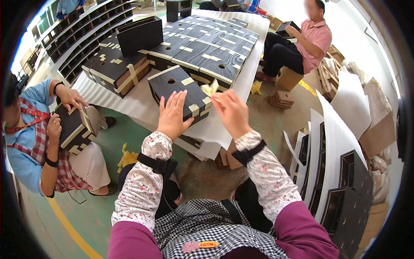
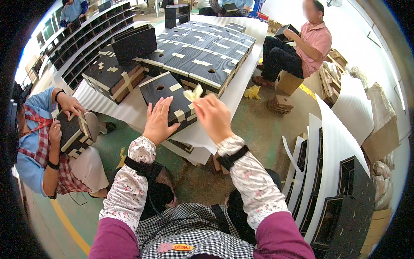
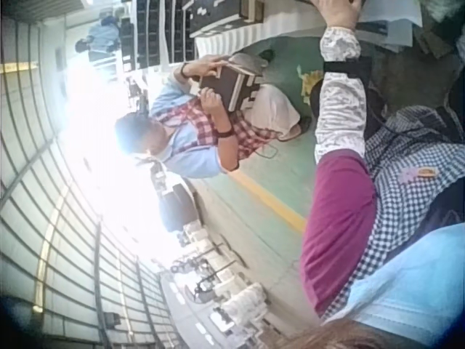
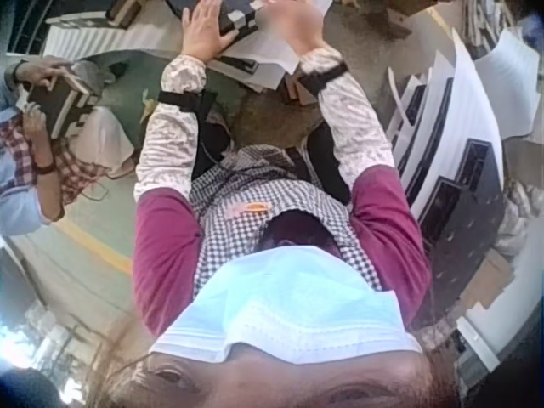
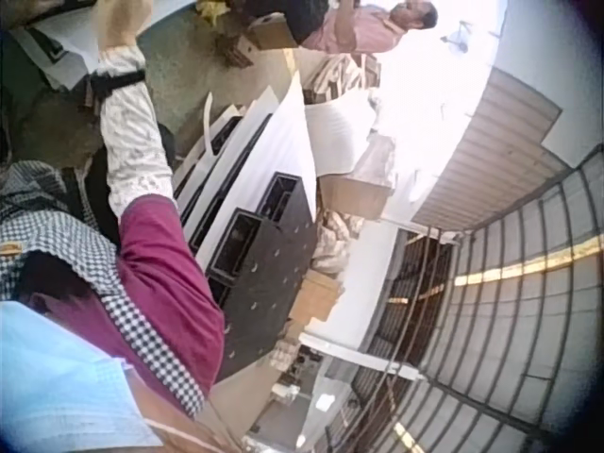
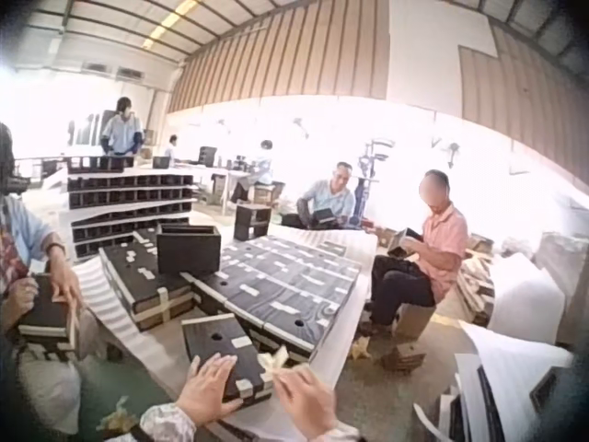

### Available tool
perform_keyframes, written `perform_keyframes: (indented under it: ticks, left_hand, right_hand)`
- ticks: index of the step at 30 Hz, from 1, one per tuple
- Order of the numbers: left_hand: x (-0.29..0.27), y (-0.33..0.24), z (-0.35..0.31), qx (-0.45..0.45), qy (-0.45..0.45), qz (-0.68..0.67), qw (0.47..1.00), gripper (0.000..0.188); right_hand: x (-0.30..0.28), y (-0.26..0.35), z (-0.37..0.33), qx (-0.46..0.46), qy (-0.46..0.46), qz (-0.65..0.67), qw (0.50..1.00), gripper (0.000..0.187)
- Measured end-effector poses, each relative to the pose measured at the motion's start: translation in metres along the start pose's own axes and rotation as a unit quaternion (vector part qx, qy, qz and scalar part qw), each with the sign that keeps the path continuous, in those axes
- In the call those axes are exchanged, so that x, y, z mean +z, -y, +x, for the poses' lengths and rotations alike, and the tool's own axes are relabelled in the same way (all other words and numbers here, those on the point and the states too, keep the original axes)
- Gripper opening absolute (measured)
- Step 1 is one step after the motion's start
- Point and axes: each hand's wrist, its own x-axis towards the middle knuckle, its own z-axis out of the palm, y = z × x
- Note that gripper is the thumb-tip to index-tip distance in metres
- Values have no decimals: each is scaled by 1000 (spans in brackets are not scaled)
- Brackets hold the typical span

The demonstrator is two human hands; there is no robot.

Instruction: The person sits on the floor and applies yellow tape to the edges of small black wooden boxes. They pick up a box, smooth the tape along the seams, and place the finished unit onto a stack on the table.

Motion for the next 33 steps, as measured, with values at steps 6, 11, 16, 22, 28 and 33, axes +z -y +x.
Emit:
perform_keyframes:
  ticks: [6,11,16,22,28,33]
  left_hand:
    - [1,2,2,-29,34,8,999,91]
    - [3,5,0,-21,21,7,1000,89]
    - [-2,5,2,-13,53,3,998,89]
    - [-13,9,6,11,92,22,995,82]
    - [-36,19,4,-5,136,79,988,65]
    - [-20,-13,8,36,41,-35,998,44]
  right_hand:
    - [48,22,4,-73,155,-118,978,11]
    - [37,25,-8,-89,165,-104,977,11]
    - [18,26,-31,-87,196,-80,973,16]
    - [2,-12,-105,-46,525,-14,849,13]
    - [-14,-26,-92,267,365,228,862,36]
    - [-20,-22,-72,375,310,277,828,41]
